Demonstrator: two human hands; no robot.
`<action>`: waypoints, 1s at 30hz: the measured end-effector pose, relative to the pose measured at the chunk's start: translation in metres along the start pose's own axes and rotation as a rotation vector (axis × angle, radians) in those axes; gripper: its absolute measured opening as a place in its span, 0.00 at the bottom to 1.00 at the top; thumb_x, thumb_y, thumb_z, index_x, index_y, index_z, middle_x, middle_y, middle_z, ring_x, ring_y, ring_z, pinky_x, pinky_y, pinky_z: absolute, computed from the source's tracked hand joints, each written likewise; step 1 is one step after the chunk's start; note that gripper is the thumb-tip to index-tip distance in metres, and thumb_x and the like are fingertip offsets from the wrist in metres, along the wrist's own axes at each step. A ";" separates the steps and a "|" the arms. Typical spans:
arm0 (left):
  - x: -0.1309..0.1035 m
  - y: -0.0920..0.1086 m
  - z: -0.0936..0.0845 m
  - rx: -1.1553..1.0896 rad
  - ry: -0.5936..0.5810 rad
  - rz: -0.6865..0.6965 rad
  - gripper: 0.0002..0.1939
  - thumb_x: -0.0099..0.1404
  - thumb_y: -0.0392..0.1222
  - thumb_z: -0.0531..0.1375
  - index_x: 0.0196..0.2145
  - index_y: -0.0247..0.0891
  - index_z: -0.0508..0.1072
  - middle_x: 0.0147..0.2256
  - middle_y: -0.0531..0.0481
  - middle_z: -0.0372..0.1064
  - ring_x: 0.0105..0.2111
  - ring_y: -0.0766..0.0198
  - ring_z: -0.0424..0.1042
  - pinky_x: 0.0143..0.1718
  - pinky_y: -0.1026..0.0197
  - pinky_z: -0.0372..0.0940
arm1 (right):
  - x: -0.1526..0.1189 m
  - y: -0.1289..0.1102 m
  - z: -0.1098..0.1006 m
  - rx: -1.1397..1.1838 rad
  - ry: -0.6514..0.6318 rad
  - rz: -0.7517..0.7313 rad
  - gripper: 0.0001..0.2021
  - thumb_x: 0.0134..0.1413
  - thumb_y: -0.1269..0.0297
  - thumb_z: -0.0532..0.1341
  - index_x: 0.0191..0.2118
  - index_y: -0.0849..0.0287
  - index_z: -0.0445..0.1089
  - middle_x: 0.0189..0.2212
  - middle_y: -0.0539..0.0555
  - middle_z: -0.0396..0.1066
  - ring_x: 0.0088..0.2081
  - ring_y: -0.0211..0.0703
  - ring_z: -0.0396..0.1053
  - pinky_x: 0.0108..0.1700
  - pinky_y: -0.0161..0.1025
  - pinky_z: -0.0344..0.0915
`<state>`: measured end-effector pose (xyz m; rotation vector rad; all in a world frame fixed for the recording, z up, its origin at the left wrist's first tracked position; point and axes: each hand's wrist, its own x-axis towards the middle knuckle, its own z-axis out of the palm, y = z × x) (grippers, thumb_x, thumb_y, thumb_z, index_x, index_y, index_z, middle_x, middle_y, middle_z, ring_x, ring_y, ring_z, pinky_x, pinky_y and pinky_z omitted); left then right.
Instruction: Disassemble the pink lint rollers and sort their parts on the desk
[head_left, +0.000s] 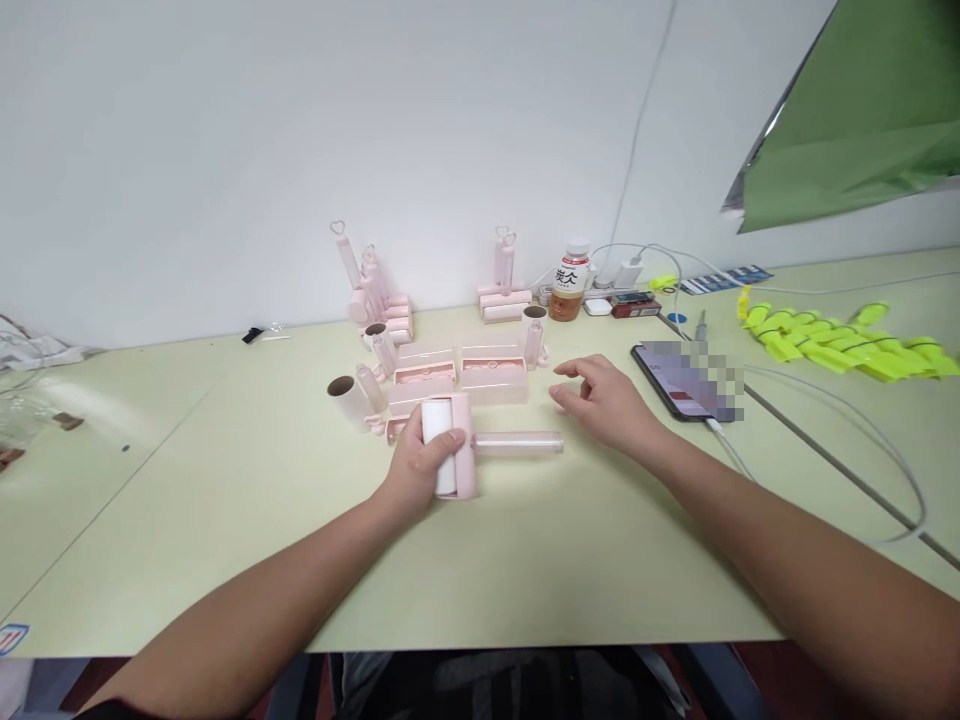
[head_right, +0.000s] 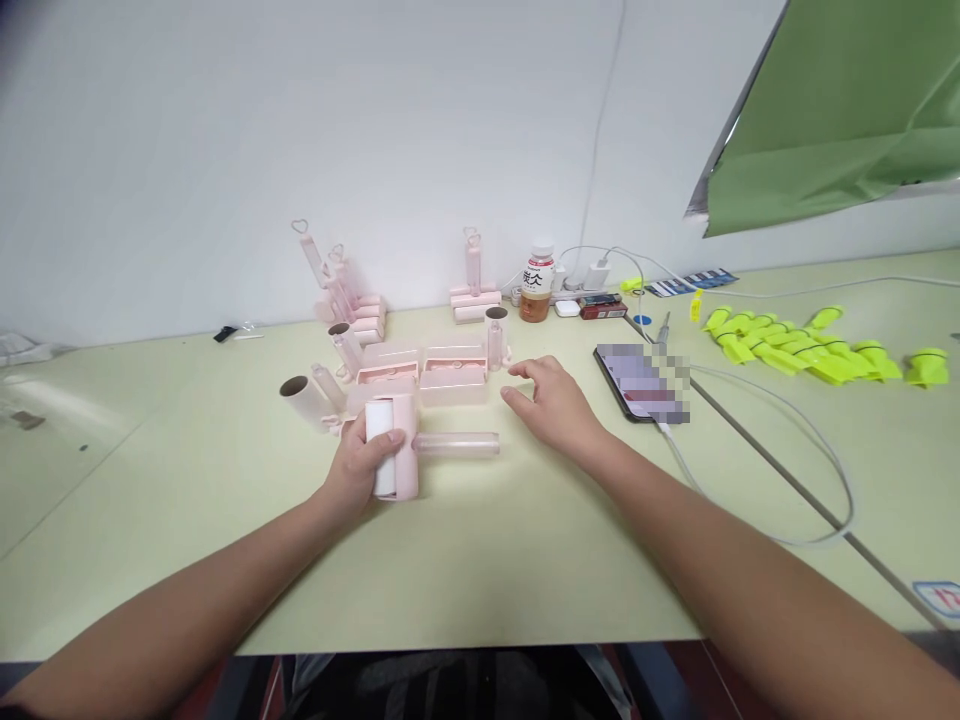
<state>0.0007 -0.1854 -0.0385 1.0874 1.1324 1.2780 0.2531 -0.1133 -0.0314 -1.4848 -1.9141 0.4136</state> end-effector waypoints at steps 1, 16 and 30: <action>0.001 0.000 0.000 -0.028 0.009 0.001 0.22 0.52 0.49 0.66 0.41 0.38 0.66 0.31 0.52 0.66 0.28 0.65 0.65 0.27 0.64 0.61 | 0.004 0.006 0.002 -0.084 -0.068 0.004 0.15 0.54 0.58 0.61 0.45 0.60 0.73 0.41 0.59 0.70 0.31 0.44 0.68 0.38 0.43 0.65; 0.007 -0.003 -0.002 -0.176 0.011 -0.009 0.22 0.53 0.48 0.67 0.42 0.39 0.66 0.31 0.52 0.69 0.28 0.63 0.69 0.28 0.62 0.63 | -0.024 -0.029 -0.001 1.190 -0.406 0.217 0.12 0.45 0.59 0.69 0.27 0.61 0.68 0.33 0.55 0.73 0.17 0.30 0.61 0.16 0.33 0.58; 0.008 -0.003 -0.008 0.100 0.025 0.020 0.23 0.56 0.52 0.65 0.44 0.39 0.66 0.34 0.51 0.68 0.32 0.62 0.66 0.32 0.62 0.61 | -0.035 -0.034 0.001 1.206 -0.634 0.237 0.13 0.57 0.56 0.64 0.44 0.57 0.72 0.53 0.60 0.70 0.37 0.43 0.76 0.36 0.44 0.77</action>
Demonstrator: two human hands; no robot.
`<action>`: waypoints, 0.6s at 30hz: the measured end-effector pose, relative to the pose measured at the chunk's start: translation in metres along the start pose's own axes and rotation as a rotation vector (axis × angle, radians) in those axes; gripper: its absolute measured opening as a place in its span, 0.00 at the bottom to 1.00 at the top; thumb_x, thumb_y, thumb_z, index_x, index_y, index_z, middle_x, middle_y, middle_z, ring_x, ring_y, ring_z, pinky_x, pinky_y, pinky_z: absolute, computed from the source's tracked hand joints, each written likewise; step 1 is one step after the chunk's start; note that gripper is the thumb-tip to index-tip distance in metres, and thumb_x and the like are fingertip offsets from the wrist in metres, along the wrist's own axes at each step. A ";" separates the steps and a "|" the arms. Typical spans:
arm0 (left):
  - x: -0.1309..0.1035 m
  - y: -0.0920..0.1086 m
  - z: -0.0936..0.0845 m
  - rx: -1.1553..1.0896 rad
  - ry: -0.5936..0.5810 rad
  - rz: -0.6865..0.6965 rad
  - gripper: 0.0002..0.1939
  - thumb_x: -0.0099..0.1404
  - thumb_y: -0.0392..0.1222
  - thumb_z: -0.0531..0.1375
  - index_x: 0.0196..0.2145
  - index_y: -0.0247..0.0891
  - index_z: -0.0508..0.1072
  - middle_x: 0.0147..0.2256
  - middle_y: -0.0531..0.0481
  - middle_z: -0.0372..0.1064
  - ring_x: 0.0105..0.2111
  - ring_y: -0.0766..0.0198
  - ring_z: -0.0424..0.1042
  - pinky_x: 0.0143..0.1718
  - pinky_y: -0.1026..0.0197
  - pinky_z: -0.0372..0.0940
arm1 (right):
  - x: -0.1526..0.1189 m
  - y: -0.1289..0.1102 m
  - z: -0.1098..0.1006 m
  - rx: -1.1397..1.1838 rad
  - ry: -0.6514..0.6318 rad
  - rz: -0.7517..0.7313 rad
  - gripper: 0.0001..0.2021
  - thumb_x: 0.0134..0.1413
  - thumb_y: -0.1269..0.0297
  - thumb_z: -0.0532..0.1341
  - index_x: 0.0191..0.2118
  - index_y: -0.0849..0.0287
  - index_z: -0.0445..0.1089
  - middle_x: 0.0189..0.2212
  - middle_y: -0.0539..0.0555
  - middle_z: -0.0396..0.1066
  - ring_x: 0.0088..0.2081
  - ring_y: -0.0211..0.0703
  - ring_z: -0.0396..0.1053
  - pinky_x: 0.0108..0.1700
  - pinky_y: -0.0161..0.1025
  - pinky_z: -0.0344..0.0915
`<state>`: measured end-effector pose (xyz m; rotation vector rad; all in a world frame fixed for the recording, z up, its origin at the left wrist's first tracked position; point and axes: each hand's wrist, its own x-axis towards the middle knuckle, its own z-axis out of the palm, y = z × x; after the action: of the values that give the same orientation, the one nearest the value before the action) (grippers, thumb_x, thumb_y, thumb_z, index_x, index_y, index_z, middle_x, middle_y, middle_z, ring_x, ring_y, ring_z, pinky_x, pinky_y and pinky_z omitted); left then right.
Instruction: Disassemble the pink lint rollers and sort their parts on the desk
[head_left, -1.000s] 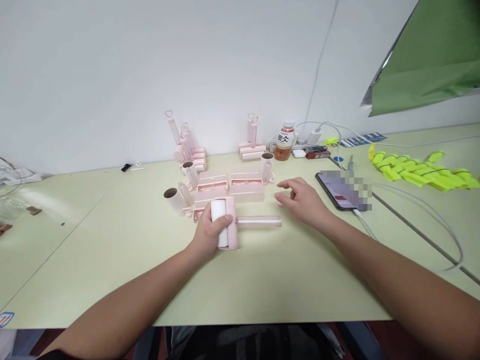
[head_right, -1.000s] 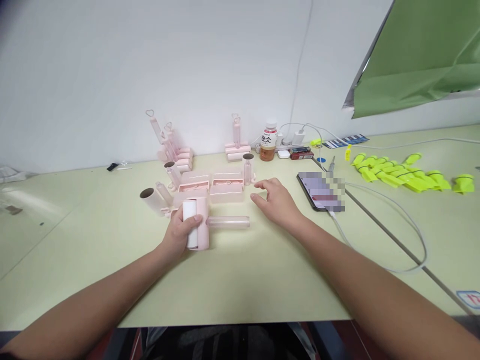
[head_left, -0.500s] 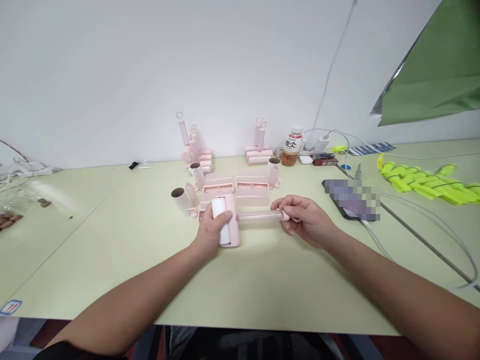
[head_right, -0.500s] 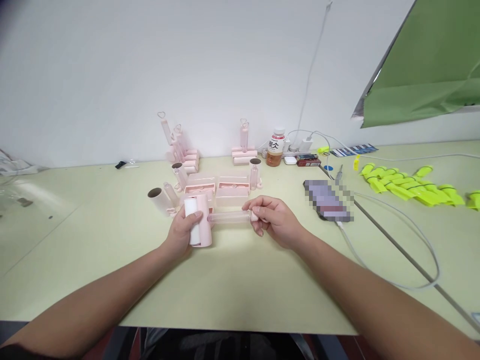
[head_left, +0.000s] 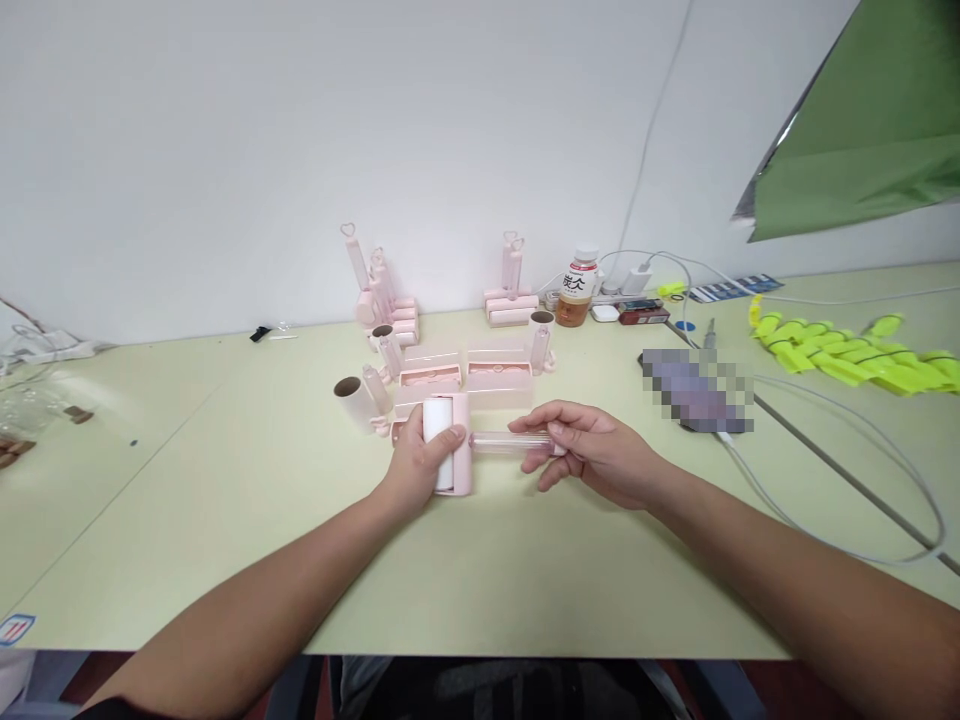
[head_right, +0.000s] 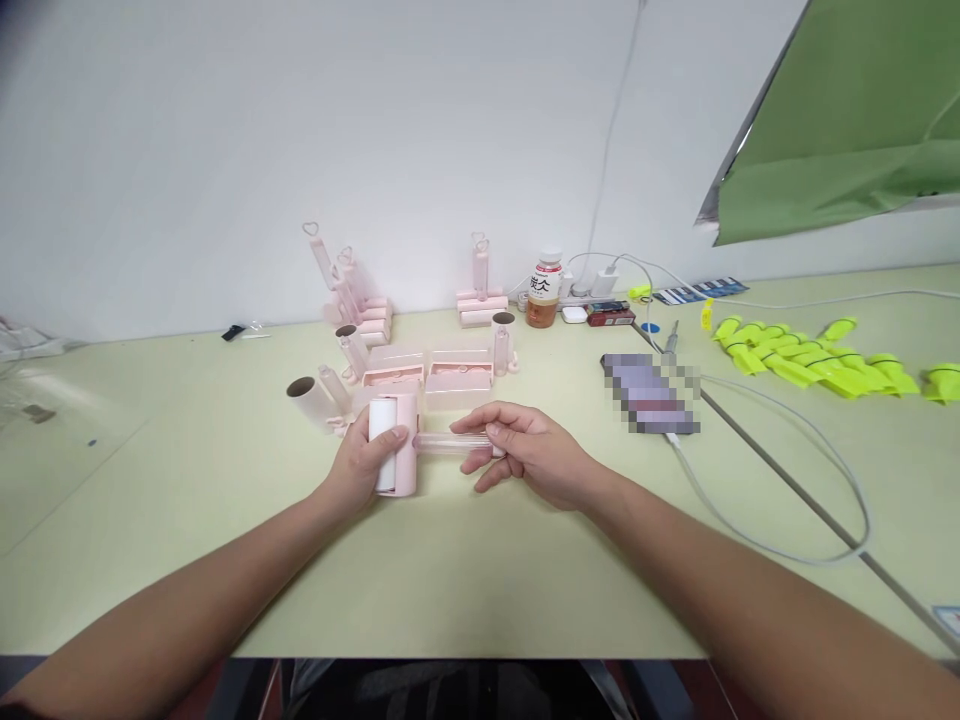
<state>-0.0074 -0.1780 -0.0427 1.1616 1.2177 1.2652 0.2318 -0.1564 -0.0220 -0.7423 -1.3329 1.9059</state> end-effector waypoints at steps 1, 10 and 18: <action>0.000 0.000 0.000 0.003 -0.004 0.005 0.22 0.56 0.52 0.65 0.44 0.39 0.66 0.35 0.51 0.69 0.32 0.62 0.66 0.32 0.62 0.61 | -0.001 0.000 0.000 0.046 -0.044 0.016 0.13 0.58 0.55 0.63 0.45 0.56 0.71 0.56 0.60 0.67 0.41 0.46 0.76 0.39 0.48 0.76; -0.006 0.005 -0.001 0.157 -0.014 0.072 0.22 0.56 0.54 0.65 0.42 0.39 0.66 0.32 0.52 0.66 0.31 0.63 0.64 0.31 0.63 0.59 | -0.005 -0.003 0.001 0.186 -0.260 0.038 0.25 0.58 0.39 0.54 0.42 0.57 0.72 0.44 0.58 0.70 0.40 0.48 0.72 0.39 0.48 0.72; -0.008 0.002 0.002 0.093 -0.122 0.047 0.23 0.58 0.54 0.64 0.44 0.38 0.63 0.32 0.51 0.66 0.31 0.62 0.65 0.32 0.62 0.61 | -0.004 -0.003 0.005 0.197 -0.252 0.031 0.27 0.57 0.37 0.53 0.28 0.60 0.68 0.27 0.52 0.62 0.25 0.38 0.62 0.23 0.35 0.56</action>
<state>-0.0047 -0.1861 -0.0406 1.3225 1.1746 1.1650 0.2316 -0.1617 -0.0172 -0.4379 -1.2606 2.1738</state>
